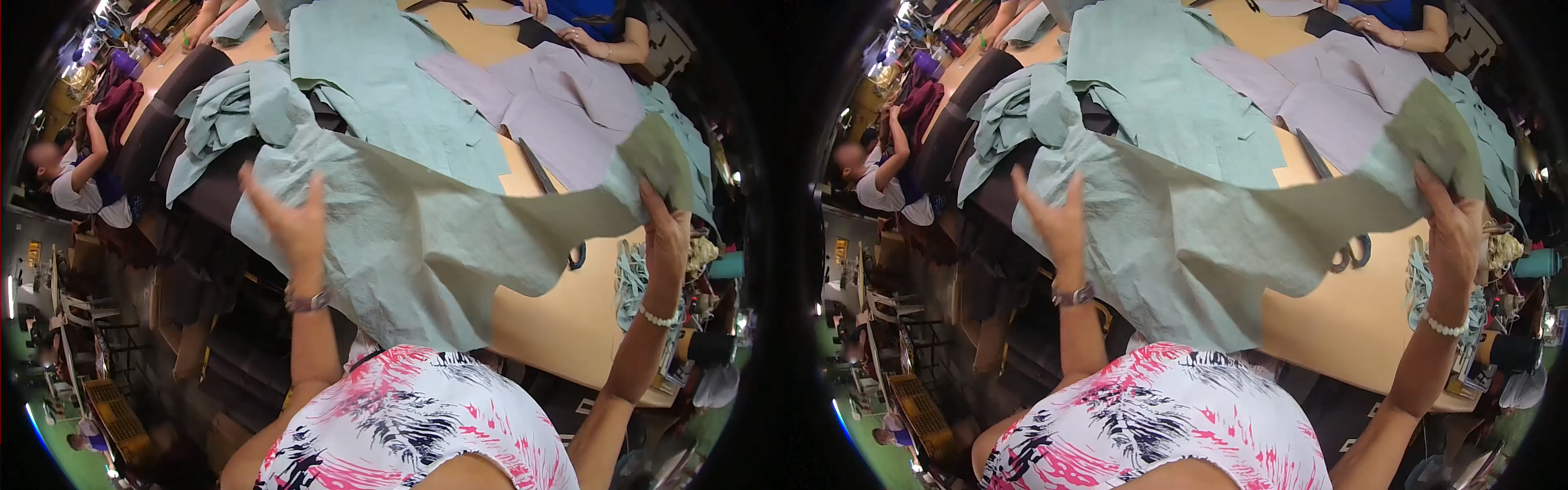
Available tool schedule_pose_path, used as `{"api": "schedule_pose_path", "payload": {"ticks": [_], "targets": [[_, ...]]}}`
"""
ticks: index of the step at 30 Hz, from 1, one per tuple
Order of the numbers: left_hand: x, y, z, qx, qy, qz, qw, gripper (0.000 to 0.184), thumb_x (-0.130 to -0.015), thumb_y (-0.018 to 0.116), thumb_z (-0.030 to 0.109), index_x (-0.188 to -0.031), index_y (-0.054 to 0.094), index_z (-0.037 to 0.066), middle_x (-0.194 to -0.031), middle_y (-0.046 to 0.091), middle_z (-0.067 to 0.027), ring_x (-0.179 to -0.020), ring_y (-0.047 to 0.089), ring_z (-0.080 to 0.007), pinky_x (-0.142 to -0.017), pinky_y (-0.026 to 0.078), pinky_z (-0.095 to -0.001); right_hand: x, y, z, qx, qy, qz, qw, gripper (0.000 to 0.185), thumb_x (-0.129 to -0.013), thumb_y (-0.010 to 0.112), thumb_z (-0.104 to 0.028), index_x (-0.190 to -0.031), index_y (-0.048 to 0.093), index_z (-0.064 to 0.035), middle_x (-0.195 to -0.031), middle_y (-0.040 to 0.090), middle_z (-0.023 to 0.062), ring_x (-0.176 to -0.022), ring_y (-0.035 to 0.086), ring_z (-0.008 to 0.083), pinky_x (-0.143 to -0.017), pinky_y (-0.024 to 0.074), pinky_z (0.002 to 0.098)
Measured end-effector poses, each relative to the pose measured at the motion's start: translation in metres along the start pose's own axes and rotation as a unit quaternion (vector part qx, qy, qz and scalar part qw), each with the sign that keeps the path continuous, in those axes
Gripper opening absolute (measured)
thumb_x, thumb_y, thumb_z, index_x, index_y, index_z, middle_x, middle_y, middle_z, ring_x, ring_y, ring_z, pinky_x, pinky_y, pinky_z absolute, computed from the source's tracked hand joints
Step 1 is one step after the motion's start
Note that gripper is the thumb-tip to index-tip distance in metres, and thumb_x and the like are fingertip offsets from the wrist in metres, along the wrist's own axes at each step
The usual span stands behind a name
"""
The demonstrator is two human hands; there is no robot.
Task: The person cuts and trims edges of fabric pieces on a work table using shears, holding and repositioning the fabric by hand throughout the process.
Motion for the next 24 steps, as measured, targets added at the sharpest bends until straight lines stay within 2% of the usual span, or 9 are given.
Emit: {"api": "schedule_pose_path", "payload": {"ticks": [2,5,8,12,15,16,18,19,24], "targets": [[0.015,-0.028,-0.050,-0.160,-0.011,0.008,0.987,0.083,-0.071,0.069,0.030,-0.129,0.022,-0.007,-0.133,0.027,-0.0257,-0.123,0.027,-0.0377,-0.101,0.023,-0.0432,0.002,-0.022,0.015,-0.001,0.047,-0.003,0.999,0.036,-0.078,0.061,-0.005,-0.113,0.050,-0.0009,-0.101,0.058,0.0057,-0.087,0.057,0.0112,-0.075,0.0451,0.0227],[0.041,-0.044,-0.076,-0.256,-0.013,-0.034,0.966,0.058,-0.077,0.063,0.029,-0.123,0.040,0.002,-0.127,0.040,-0.0142,-0.117,0.037,-0.0330,-0.098,0.027,-0.0439,0.004,-0.035,0.031,-0.003,0.152,-0.011,0.988,0.034,-0.079,0.060,-0.005,-0.111,0.049,0.0003,-0.099,0.058,0.0069,-0.085,0.057,0.0109,-0.070,0.0465,0.0215],[0.041,-0.047,-0.074,-0.291,0.089,-0.023,0.952,0.035,-0.076,0.062,0.016,-0.108,0.054,0.003,-0.115,0.051,-0.0103,-0.109,0.044,-0.0295,-0.093,0.034,-0.0417,0.013,-0.007,0.035,-0.035,0.082,0.004,0.996,0.035,-0.079,0.060,-0.004,-0.111,0.049,0.0011,-0.099,0.057,0.0081,-0.083,0.057,0.0108,-0.066,0.0474,0.0215],[0.008,-0.061,-0.029,-0.187,0.189,-0.014,0.964,0.023,-0.076,0.058,0.001,-0.099,0.060,0.001,-0.102,0.058,-0.0112,-0.098,0.052,-0.0256,-0.084,0.041,-0.0337,0.030,-0.031,0.037,-0.068,0.088,0.050,0.993,0.029,-0.078,0.062,-0.005,-0.103,0.053,0.0058,-0.093,0.060,0.0076,-0.082,0.058,0.0112,-0.065,0.0473,0.0207],[-0.055,-0.066,0.032,-0.104,0.198,0.027,0.974,0.019,-0.082,0.053,0.003,-0.098,0.056,-0.004,-0.094,0.060,-0.0170,-0.085,0.059,-0.0294,-0.076,0.045,-0.0335,0.043,-0.079,0.034,-0.112,0.051,0.141,0.982,0.024,-0.077,0.063,-0.005,-0.097,0.058,0.0068,-0.090,0.062,0.0078,-0.082,0.059,0.0127,-0.073,0.0478,0.0232],[-0.076,-0.065,0.053,-0.088,0.239,0.055,0.965,0.020,-0.084,0.050,0.005,-0.101,0.055,-0.005,-0.092,0.061,-0.0165,-0.083,0.060,-0.0248,-0.077,0.044,-0.0312,0.049,-0.087,0.024,-0.132,0.029,0.199,0.971,0.024,-0.080,0.059,-0.005,-0.102,0.058,0.0034,-0.093,0.062,0.0083,-0.081,0.060,0.0147,-0.075,0.0475,0.0248],[-0.111,-0.047,0.106,0.142,0.296,0.013,0.944,0.021,-0.084,0.049,0.004,-0.102,0.056,-0.004,-0.096,0.061,-0.0118,-0.087,0.056,-0.0150,-0.080,0.041,-0.0234,0.075,-0.141,0.019,-0.194,0.057,0.247,0.948,0.027,-0.084,0.052,-0.012,-0.108,0.055,0.0002,-0.104,0.059,0.0086,-0.085,0.059,0.0148,-0.076,0.0471,0.0259],[-0.121,-0.035,0.131,0.200,0.294,-0.041,0.934,0.025,-0.082,0.049,0.006,-0.105,0.057,-0.003,-0.110,0.057,-0.0129,-0.100,0.054,-0.0199,-0.088,0.037,-0.0264,0.091,-0.164,0.015,-0.207,0.050,0.278,0.937,0.027,-0.084,0.052,-0.013,-0.108,0.055,0.0003,-0.104,0.059,0.0086,-0.086,0.059,0.0151,-0.076,0.0470,0.0262],[-0.149,0.051,0.227,0.289,0.342,-0.237,0.862,0.027,-0.077,0.055,0.013,-0.099,0.057,-0.002,-0.098,0.057,-0.0132,-0.089,0.055,-0.0199,-0.079,0.040,-0.0273,0.191,-0.250,-0.004,-0.132,-0.054,0.484,0.864,0.030,-0.083,0.052,-0.016,-0.107,0.055,0.0006,-0.104,0.059,0.0088,-0.089,0.057,0.0163,-0.078,0.0466,0.0277]]}}
Point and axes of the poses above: each hand's wrist, its own x-axis away from the middle knuckle, its own y-axis out of the palm, z = x × y, the point moved 2 cm from there along -x, towards the middle knuckle
